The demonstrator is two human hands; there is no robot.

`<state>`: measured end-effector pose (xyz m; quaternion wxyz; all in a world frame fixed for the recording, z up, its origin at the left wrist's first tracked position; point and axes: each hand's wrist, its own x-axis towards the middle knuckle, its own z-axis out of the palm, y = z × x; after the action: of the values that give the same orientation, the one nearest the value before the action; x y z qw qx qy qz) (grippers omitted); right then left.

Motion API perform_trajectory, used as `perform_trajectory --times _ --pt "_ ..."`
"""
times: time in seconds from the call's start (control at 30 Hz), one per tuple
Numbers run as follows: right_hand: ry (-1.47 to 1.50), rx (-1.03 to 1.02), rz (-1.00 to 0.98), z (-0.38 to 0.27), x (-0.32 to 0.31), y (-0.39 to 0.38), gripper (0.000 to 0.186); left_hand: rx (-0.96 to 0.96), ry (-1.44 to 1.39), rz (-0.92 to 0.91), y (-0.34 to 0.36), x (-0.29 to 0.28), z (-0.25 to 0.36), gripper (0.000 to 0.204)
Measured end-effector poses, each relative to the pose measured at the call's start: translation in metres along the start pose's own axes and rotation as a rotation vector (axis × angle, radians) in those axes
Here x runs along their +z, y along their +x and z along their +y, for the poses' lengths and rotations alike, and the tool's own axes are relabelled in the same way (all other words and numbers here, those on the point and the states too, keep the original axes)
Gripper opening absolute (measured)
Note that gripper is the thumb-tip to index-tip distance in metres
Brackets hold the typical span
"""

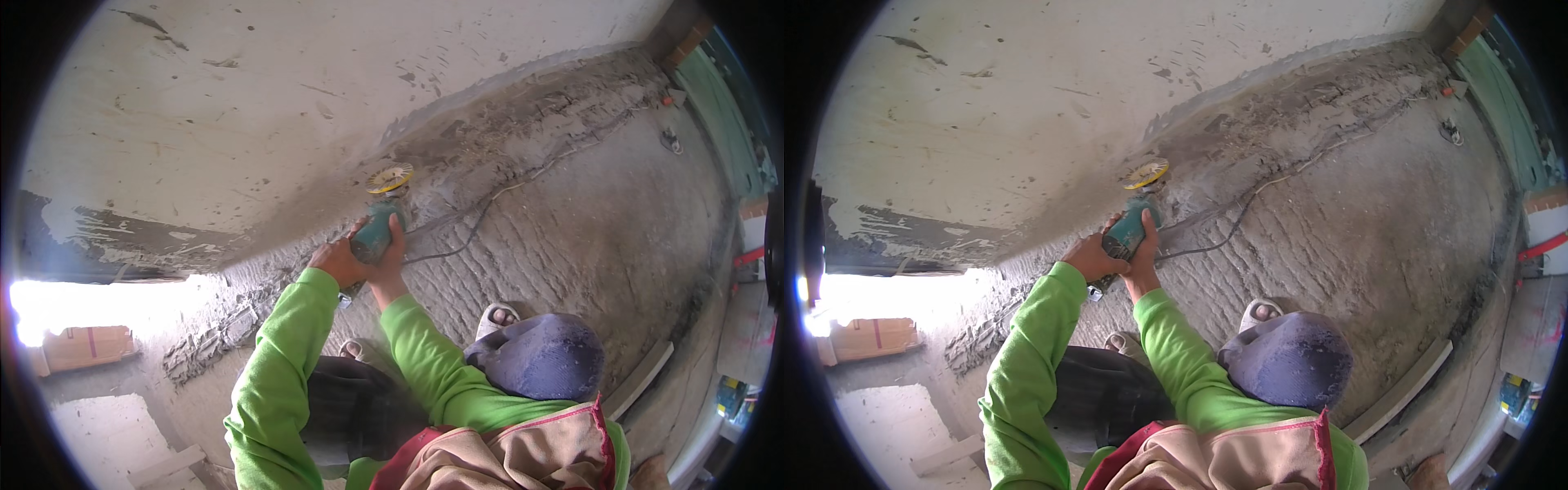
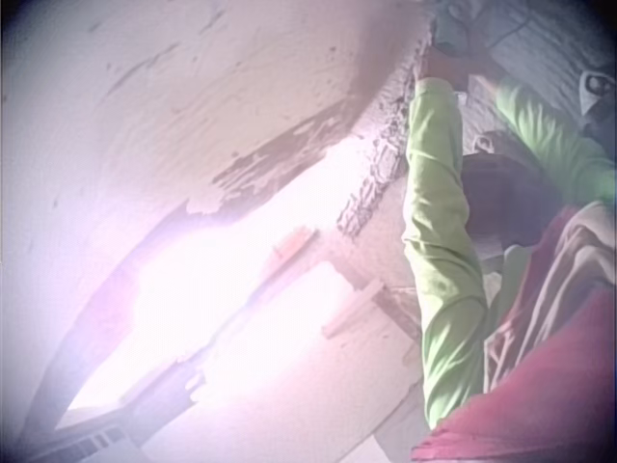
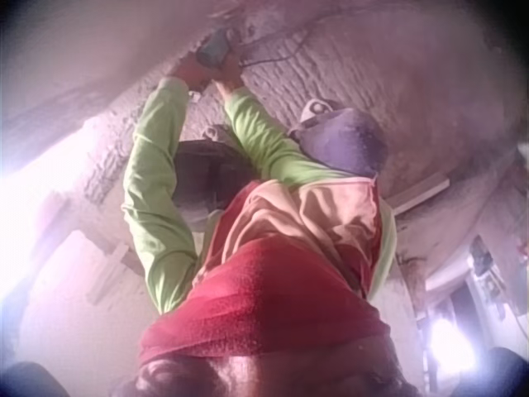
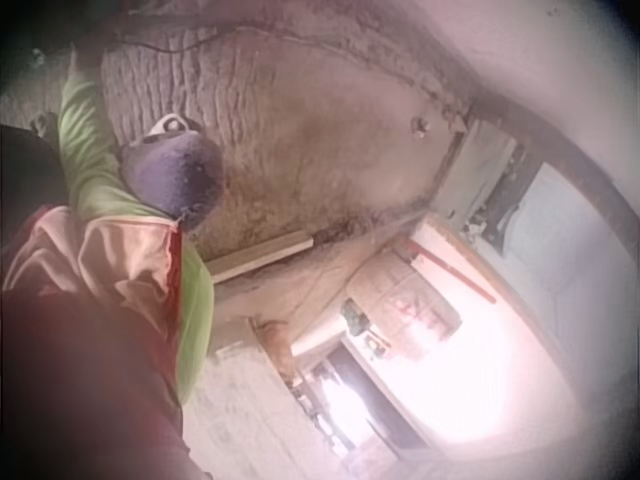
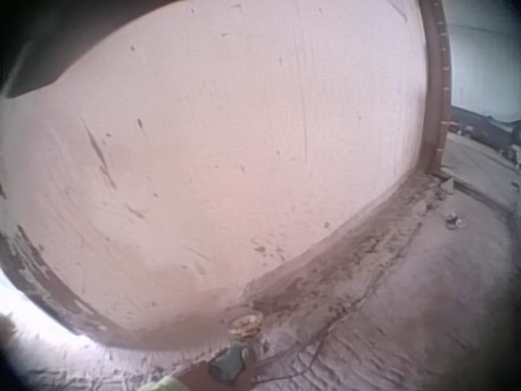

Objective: The person uses an angle grinder with a yellow disc to grind a section of a concrete wall, moving the tool in circular motions to smooth the surface. The person remains kneeling throughout the task.

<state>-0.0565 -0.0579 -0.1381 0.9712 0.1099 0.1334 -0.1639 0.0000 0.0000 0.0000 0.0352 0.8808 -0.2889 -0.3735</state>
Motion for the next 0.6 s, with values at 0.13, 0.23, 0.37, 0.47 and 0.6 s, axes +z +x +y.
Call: perform_trajectory --times 0.13,0.23,0.37,0.47,0.6 --pt "0.011 -0.010 0.056 -0.002 0.010 -0.006 0.048 0.006 0.032 -0.046 -0.001 0.000 0.003 0.111" --pt "0.015 -0.016 0.043 -0.002 0.012 -0.007 0.048 0.002 0.006 0.003 -0.001 0.002 0.004 0.087" --pt "0.004 0.013 -0.023 -0.001 -0.003 0.000 0.055 -0.038 0.018 0.053 0.007 0.010 -0.006 0.077" --pt "0.055 0.027 -0.026 -0.003 -0.008 0.003 0.055 0.005 -0.026 0.026 -0.001 0.002 0.005 0.075" --pt "0.013 0.014 0.064 0.001 0.011 -0.006 0.048 0.028 -0.059 0.062 -0.004 0.003 -0.001 0.075"
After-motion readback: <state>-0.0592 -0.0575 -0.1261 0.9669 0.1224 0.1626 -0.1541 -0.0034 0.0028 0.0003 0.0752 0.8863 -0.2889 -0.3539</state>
